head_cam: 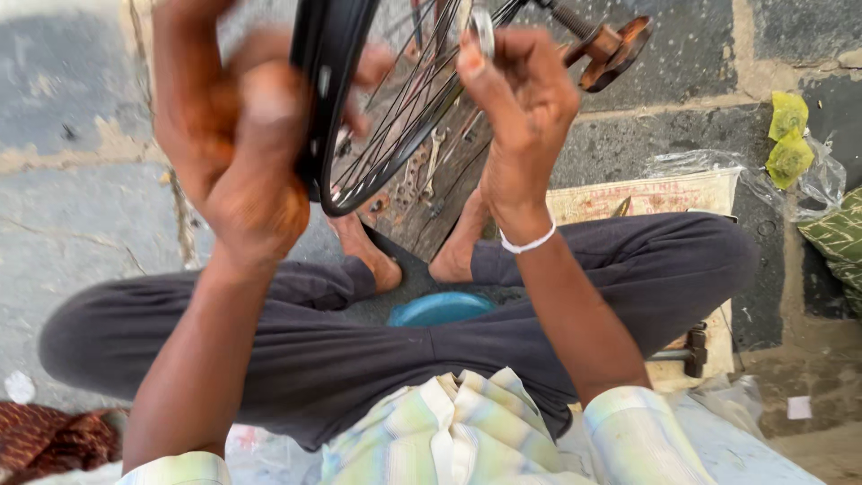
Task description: The person installs spokes into a bicycle wheel rim by hand, inserting them through the holes and securing them.
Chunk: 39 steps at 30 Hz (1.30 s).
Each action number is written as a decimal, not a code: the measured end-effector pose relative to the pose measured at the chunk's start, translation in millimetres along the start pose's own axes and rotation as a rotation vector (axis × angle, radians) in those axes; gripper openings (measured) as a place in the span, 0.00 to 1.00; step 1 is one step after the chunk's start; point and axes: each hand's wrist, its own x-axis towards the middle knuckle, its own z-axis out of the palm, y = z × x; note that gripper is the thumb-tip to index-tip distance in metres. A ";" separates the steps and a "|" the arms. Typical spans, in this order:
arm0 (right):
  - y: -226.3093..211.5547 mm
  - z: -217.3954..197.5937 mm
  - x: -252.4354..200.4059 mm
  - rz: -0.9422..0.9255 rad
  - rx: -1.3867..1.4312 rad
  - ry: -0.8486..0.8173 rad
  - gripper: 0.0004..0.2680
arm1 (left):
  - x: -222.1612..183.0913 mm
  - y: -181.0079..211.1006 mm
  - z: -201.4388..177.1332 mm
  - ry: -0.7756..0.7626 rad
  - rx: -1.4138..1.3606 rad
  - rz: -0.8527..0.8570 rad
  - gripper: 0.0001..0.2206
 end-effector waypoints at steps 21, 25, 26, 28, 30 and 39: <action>251.5 -42.3 -100.5 0.592 -0.968 -0.299 0.33 | -119.9 -116.5 -36.3 0.743 -0.064 -0.949 0.04; 263.8 -47.8 -105.5 0.596 -0.933 -0.293 0.33 | -128.4 -129.5 -38.2 0.641 0.077 -0.903 0.04; 265.2 -49.9 -104.3 0.589 -0.943 -0.295 0.33 | -129.9 -132.3 -35.8 0.626 0.101 -0.914 0.05; 266.7 -50.0 -103.9 0.577 -0.958 -0.307 0.33 | -133.2 -134.7 -31.3 0.573 0.130 -0.898 0.08; 267.0 -47.1 -104.8 0.567 -0.966 -0.307 0.33 | -135.7 -134.5 -25.3 0.493 0.141 -0.843 0.13; 259.9 -47.2 -102.5 0.659 -0.941 -0.348 0.33 | -123.2 -106.3 -5.7 0.198 0.655 -0.738 0.26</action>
